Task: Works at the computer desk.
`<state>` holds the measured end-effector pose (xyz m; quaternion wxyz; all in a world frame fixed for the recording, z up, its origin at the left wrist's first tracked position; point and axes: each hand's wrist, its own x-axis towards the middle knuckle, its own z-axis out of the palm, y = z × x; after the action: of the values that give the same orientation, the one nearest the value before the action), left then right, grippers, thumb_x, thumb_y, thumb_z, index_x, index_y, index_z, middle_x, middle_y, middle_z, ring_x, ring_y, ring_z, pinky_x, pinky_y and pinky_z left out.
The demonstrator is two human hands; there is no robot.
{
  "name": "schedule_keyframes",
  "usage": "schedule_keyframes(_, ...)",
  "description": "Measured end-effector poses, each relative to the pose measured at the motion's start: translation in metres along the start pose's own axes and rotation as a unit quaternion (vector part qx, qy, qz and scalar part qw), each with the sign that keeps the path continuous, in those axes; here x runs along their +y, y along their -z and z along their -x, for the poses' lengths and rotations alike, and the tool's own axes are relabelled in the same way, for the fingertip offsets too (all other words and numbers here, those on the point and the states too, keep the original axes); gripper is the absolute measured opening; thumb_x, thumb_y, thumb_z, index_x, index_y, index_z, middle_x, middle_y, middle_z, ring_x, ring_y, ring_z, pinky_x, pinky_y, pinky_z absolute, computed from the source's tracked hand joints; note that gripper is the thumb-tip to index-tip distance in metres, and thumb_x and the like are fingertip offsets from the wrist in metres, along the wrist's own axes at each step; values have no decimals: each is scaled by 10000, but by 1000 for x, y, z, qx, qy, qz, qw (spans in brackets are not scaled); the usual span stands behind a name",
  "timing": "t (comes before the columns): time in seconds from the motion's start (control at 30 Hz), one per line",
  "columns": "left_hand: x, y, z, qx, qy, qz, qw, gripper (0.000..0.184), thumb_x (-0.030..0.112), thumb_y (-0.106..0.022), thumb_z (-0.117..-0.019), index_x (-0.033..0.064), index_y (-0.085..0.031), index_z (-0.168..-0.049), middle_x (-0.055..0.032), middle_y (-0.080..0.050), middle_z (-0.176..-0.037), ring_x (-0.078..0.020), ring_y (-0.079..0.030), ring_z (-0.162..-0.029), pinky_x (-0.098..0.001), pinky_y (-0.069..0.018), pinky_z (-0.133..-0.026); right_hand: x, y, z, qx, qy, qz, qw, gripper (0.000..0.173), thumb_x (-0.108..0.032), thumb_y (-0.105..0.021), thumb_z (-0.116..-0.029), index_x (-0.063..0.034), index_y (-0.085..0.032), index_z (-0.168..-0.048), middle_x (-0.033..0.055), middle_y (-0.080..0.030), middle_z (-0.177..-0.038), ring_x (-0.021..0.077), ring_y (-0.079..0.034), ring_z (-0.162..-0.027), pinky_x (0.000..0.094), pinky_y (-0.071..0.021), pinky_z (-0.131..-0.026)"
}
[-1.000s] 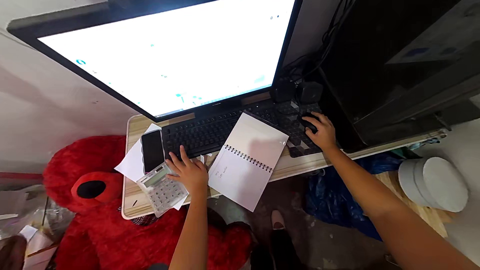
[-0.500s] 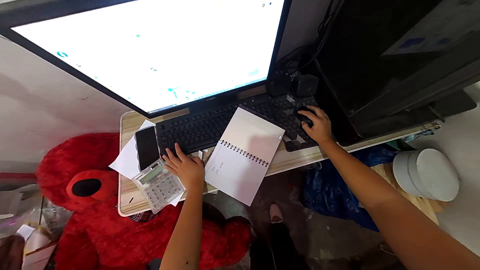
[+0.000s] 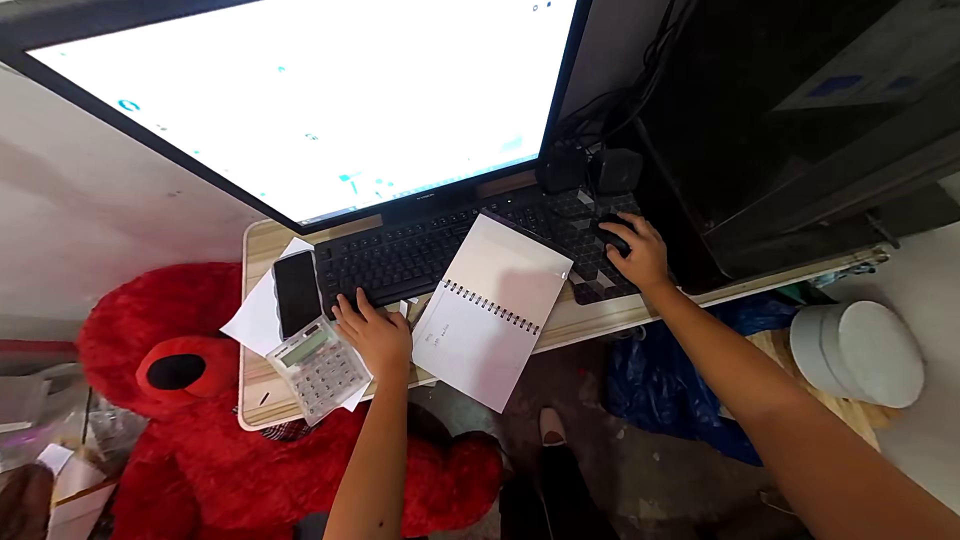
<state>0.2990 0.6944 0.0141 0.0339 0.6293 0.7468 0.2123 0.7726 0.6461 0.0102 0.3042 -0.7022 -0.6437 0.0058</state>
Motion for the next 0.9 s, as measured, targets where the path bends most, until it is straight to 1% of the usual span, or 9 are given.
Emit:
schedule_keyframes(0.3,1,0,0,-1,0,-5,1000,658,200,-521,-945,21,-362,-1557,-278,-220,-1647,-449,-181,-1538,-598,-106,-1231,0,-2,0,6,3,3,1000,364,-174,-664,-920,-156,-722,-1279,218,-587,-1423,464,-585,-1253,641,-477,-983)
schedule_keyframes(0.47,3,2,0,-8,18,-23,1000,660,213,-535,-947,41,-369,-1562,-267,-200,-1657,-452,-170,-1540,-609,-107,-1226,-1,-1,-1,-1,-1,4,1000,415,-170,-663,-919,-154,-684,-1333,219,-580,-1429,468,-579,-1258,643,-467,-991)
schedule_keyframes(0.53,5,3,1,-8,24,-24,999,663,211,-545,-944,41,-370,-1561,-271,-208,-1653,-461,-179,-1534,-604,-130,-1225,0,-1,-1,2,-2,5,1000,430,-182,-660,-918,-162,-675,-1347,210,-583,-1431,459,-584,-1255,638,-470,-988)
schedule_keyframes(0.67,7,7,3,2,32,-8,999,640,213,-552,-944,19,-397,-1533,-276,-250,-1634,-473,-207,-1520,-593,-192,-1212,-2,-1,-1,-5,-9,2,1000,412,-196,-688,-929,-144,-680,-1338,224,-577,-1438,477,-580,-1260,656,-464,-990)
schedule_keyframes(0.73,9,8,3,0,42,-6,999,606,212,-548,-948,15,-428,-1508,-272,-272,-1623,-464,-248,-1506,-580,-243,-1195,-2,-1,-1,-7,-7,3,1000,402,-213,-686,-937,-152,-686,-1334,225,-575,-1442,481,-583,-1254,660,-464,-978)
schedule_keyframes(0.8,10,9,3,-1,48,-4,999,585,208,-548,-943,6,-456,-1485,-273,-289,-1614,-454,-284,-1493,-562,-288,-1178,-2,0,-1,-10,0,6,1000,392,-228,-681,-948,-158,-687,-1334,222,-571,-1448,470,-582,-1263,656,-461,-988)
schedule_keyframes(0.9,8,8,2,-3,50,-5,999,581,207,-555,-942,11,-464,-1481,-272,-278,-1618,-449,-302,-1485,-550,-312,-1168,-3,-1,-2,-10,3,4,1000,383,-246,-678,-956,-157,-692,-1329,221,-569,-1453,461,-571,-1288,656,-457,-1004)
